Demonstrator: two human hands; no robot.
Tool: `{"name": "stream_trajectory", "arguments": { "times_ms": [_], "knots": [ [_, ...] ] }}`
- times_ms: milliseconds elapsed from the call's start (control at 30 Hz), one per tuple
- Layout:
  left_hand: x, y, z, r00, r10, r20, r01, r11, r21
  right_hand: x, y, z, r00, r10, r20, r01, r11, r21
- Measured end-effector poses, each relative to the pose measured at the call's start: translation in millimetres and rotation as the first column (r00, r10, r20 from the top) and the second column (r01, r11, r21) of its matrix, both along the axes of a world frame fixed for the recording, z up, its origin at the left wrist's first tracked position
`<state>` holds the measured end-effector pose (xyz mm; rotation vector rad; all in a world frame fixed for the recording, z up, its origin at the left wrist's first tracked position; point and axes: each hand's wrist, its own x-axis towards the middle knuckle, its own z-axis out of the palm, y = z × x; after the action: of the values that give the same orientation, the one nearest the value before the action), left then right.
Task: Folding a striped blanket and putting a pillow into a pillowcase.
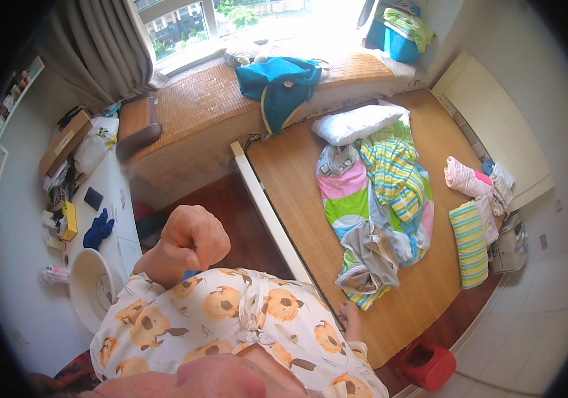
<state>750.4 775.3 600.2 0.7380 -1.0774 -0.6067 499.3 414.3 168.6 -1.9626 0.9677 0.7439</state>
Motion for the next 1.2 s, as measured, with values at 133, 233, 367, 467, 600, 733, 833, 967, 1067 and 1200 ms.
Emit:
{"name": "stream_trajectory", "arguments": {
  "times_ms": [133,233,367,467,600,733,833,967,1067,1200],
  "knots": [
    [27,-8,-24,0.997,0.011,-0.080,-0.006,0.999,0.053,22,6,3,0.982,-0.122,0.143,0.123,0.992,0.005],
    [64,-7,-38,0.988,0.048,-0.150,-0.045,0.999,0.026,17,14,-8,0.966,-0.185,0.178,0.168,0.980,0.102],
    [136,-12,-53,0.952,0.032,-0.303,-0.032,0.999,0.005,-15,40,-33,0.883,-0.462,-0.077,0.467,0.883,0.057],
    [194,-23,-80,0.930,0.025,-0.366,-0.004,0.998,0.057,-30,65,-31,0.854,-0.442,-0.275,0.446,0.893,-0.052],
    [263,-37,-103,0.790,-0.029,-0.612,0.111,0.989,0.095,-33,91,-22,0.685,-0.701,-0.198,0.705,0.706,-0.059],
    [314,-73,-134,0.548,-0.054,-0.835,0.273,0.955,0.117,17,87,8,0.747,-0.660,-0.079,0.648,0.750,-0.131],
    [324,-94,-146,0.439,-0.059,-0.896,0.376,0.918,0.124,12,55,-15,0.807,-0.562,0.181,0.590,0.776,-0.223],
    [301,-119,-152,0.469,0.045,-0.882,0.374,0.895,0.244,62,-19,2,0.760,-0.597,0.257,0.647,0.734,-0.207],
    [291,-131,-159,0.486,0.078,-0.870,0.392,0.871,0.297,51,-86,-33,0.918,-0.225,0.326,0.392,0.643,-0.658],
    [288,-119,-174,0.511,0.243,-0.825,0.289,0.855,0.430,161,-123,-37,0.889,-0.385,0.248,0.458,0.754,-0.471]
  ]
}}
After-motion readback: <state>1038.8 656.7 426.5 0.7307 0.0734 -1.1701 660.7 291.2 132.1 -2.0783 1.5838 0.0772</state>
